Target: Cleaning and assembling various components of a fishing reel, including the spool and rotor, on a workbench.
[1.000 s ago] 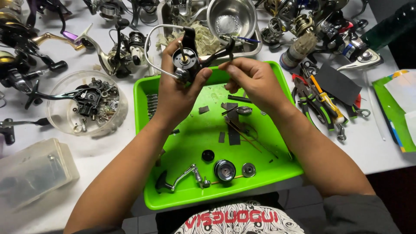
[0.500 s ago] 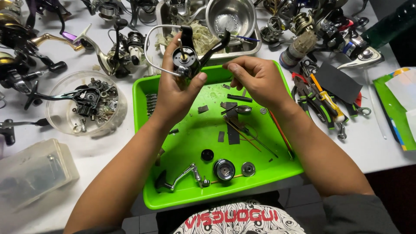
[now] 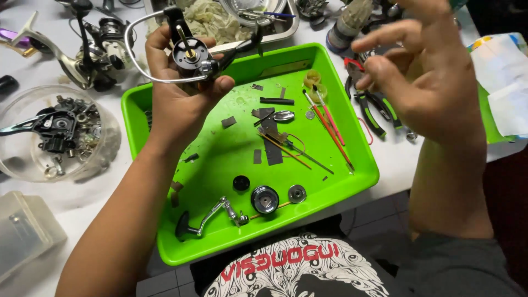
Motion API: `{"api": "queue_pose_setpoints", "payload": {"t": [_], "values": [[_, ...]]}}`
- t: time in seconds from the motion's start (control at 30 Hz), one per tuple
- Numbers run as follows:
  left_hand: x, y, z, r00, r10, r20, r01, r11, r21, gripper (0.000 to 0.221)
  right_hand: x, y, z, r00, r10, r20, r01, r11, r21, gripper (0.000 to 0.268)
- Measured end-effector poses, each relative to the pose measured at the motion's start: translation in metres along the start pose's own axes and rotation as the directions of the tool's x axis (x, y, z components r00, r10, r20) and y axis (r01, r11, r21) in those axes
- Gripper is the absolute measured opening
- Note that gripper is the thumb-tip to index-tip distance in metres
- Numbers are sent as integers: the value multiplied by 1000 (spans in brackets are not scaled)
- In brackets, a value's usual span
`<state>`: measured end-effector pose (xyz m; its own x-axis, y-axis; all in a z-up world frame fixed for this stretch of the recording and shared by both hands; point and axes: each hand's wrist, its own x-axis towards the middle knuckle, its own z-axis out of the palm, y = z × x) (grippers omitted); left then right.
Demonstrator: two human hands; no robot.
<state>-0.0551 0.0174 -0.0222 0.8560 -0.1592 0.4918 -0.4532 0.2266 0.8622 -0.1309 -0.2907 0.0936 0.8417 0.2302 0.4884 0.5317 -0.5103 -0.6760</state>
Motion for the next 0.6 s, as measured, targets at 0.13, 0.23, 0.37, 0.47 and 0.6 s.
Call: {"api": "queue_pose_setpoints", "payload": {"t": [0.13, 0.23, 0.37, 0.47, 0.6], "values": [[1, 15, 7, 996, -34, 77, 30, 998, 46, 79, -31, 38, -29, 971, 181, -156, -222, 927, -302, 36], [1, 20, 11, 994, -95, 51, 85, 980, 181, 87, -48, 60, -52, 955, 253, -155, -295, 872, -391, 43], [3, 18, 13, 994, -108, 35, 100, 979, 177, 82, -66, 99, -55, 958, 255, -131, -284, 781, -556, 25], [1, 18, 14, 996, -82, 29, 75, 978, 195, 79, -66, 120, -56, 884, 404, -235, -467, 749, -471, 23], [3, 21, 15, 997, -76, 26, 69, 975, 213, 76, -49, 125, -51, 850, 514, -119, -481, 663, -574, 33]]}}
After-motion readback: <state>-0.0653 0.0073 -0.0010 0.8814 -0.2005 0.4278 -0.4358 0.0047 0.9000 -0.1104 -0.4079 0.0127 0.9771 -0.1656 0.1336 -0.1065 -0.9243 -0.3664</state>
